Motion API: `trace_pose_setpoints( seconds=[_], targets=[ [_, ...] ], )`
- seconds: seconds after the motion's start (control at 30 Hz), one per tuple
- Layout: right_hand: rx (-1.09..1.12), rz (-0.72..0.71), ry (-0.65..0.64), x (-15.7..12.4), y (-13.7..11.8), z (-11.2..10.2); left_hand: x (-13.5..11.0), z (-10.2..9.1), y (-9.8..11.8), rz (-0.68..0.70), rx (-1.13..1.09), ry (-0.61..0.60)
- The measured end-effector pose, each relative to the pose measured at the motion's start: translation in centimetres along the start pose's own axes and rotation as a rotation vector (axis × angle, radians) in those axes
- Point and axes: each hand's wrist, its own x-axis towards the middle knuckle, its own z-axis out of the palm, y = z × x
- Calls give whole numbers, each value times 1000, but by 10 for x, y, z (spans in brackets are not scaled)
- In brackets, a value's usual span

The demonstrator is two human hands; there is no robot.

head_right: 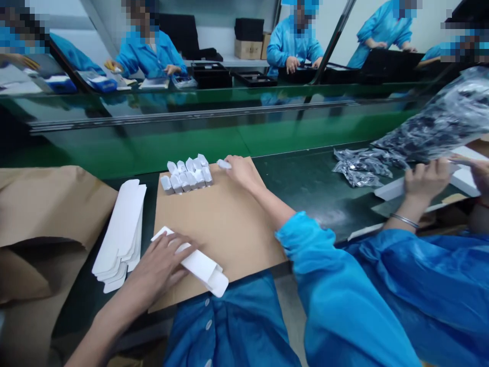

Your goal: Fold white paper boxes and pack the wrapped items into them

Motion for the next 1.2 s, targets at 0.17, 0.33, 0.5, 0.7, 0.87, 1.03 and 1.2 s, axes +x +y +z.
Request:
trace_pose_setpoints(
  seconds=[0.17, 0.33, 0.5, 0.7, 0.87, 1.03, 1.2],
  targets=[
    [0, -197, -94, -82, 20, 4, 12, 0, 0, 38, 21, -9],
    [34, -146, -18, -80, 11, 17, 7, 2, 2, 8, 63, 227],
    [158, -128, 186, -104, -23, -1, -14, -5, 1, -71, 219, 376],
    [150, -546, 203, -173, -50, -11, -25, -9, 5, -194, 240, 448],
    [322, -630, -120, -166, -44, -20, -21, -8, 18, -65, 202, 413],
    [484, -502, -197, -164, -57, -38, -20, -6, 25, -74, 160, 506],
    [561, -376, -214, -184, -79, -25, -17, 0, 32, -167, 205, 524]
  ],
)
